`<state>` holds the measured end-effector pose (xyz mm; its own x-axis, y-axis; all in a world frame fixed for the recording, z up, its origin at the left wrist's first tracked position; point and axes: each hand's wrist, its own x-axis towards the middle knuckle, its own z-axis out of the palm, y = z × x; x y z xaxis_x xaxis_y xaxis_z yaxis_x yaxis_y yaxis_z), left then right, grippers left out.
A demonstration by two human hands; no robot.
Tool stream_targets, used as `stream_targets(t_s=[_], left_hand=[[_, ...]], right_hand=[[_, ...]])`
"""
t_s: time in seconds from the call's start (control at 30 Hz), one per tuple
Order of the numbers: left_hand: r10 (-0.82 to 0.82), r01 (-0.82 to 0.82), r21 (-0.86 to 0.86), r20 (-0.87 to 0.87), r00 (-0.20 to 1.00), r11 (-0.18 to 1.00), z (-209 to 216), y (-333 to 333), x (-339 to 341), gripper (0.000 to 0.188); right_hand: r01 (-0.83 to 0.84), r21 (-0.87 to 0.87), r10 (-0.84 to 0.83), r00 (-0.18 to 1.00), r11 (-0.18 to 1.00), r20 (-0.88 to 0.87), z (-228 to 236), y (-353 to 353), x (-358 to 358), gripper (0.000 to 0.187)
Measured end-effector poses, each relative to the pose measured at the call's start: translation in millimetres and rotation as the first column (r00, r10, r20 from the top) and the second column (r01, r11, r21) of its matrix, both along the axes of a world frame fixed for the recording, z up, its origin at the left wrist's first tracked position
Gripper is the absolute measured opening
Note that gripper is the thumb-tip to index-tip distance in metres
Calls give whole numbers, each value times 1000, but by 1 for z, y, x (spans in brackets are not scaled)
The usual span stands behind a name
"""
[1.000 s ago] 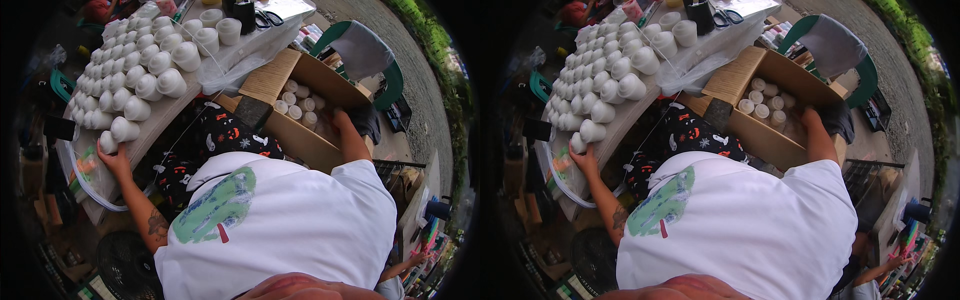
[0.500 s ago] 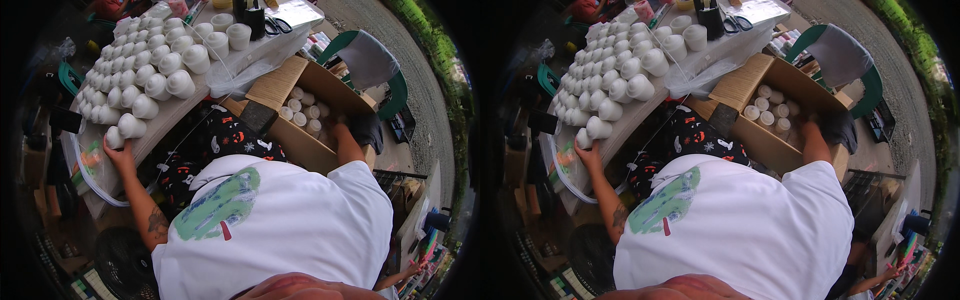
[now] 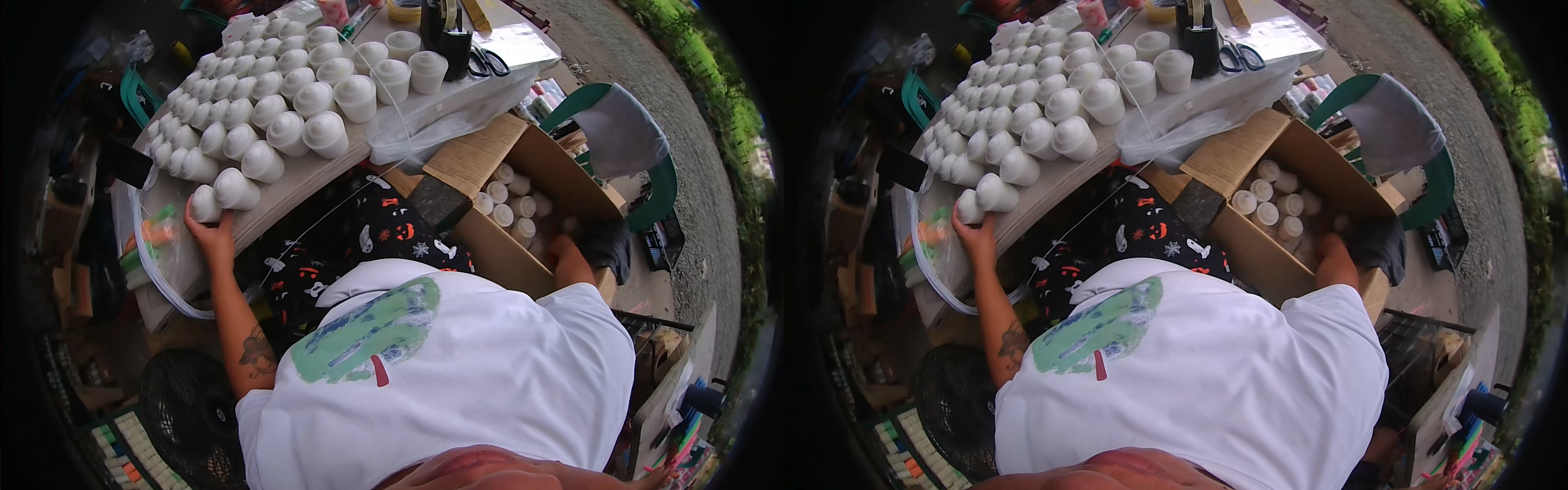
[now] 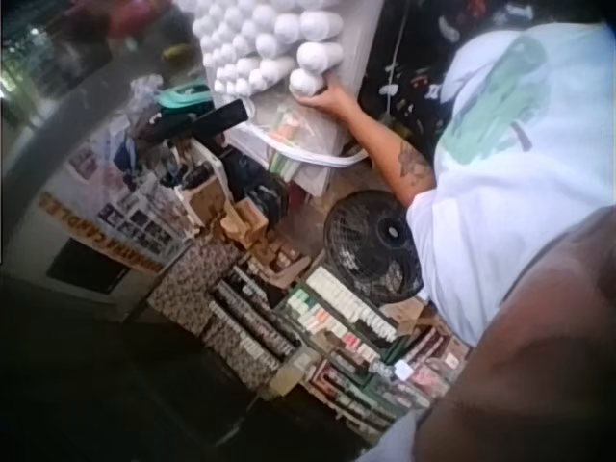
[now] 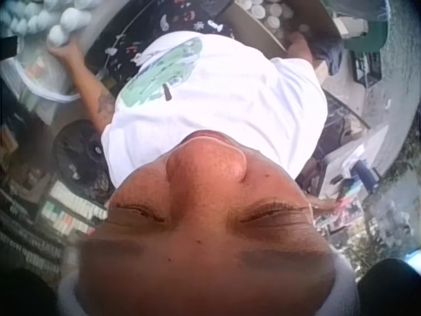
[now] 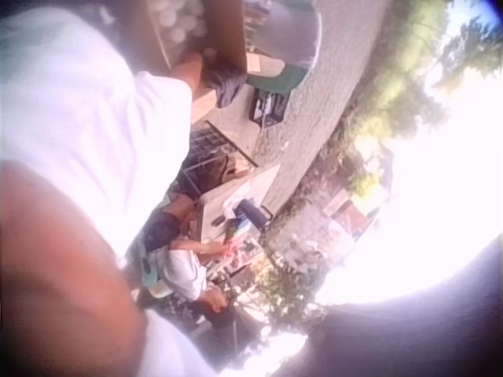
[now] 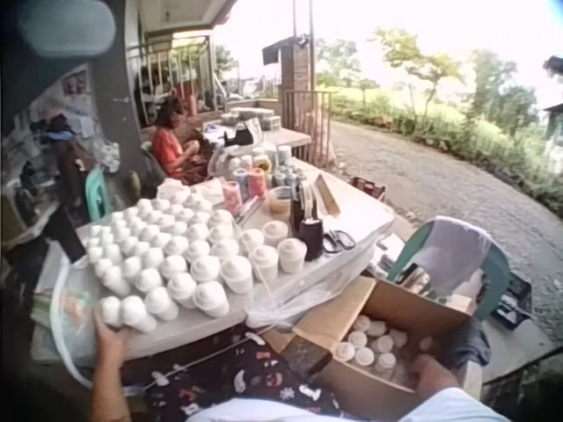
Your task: The person assembles white candles by inserting wicks into the center of each candle. They handle the candles one at a time, using a cloth to wipe their hands and the candle surfaces. The candles are arranged on a table and placed into a cardboard box after assembly.
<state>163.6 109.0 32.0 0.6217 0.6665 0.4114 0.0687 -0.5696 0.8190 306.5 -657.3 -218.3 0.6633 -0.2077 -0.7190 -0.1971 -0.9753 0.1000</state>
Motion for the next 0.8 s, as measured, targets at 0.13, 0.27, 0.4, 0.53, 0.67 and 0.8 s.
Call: stream_targets(t_s=[0.13, 0.27, 0.4, 0.53, 0.67, 0.8], left_hand=[[28, -27, 24, -8, 1000, 999, 0, 5, -9, 79], [25, -25, 3, 43, 999, 1000, 8, -14, 0, 78], [39, -39, -2, 130, 991, 999, -1, -17, 5, 74], [75, -92, 74, 210, 975, 993, 4, -22, -2, 73], [83, -116, 175, 185, 979, 978, 12, -30, 3, 72], [71, -88, 77, 196, 978, 993, -4, -18, 6, 75]], right_hand=[[-9, -28, 10, 1000, 1000, 22, -6, 9, 10, 47], [-100, -181, 120, 988, 978, 101, -12, -20, 15, 61], [-396, -272, 459, 858, 877, 229, 16, -55, 33, 64], [310, 343, -397, 891, 887, 221, 84, -24, 33, 49], [404, 674, -481, 873, 619, -81, 105, -50, -14, 31], [-228, 9, 182, 799, 974, 574, 140, -56, -21, 33]])
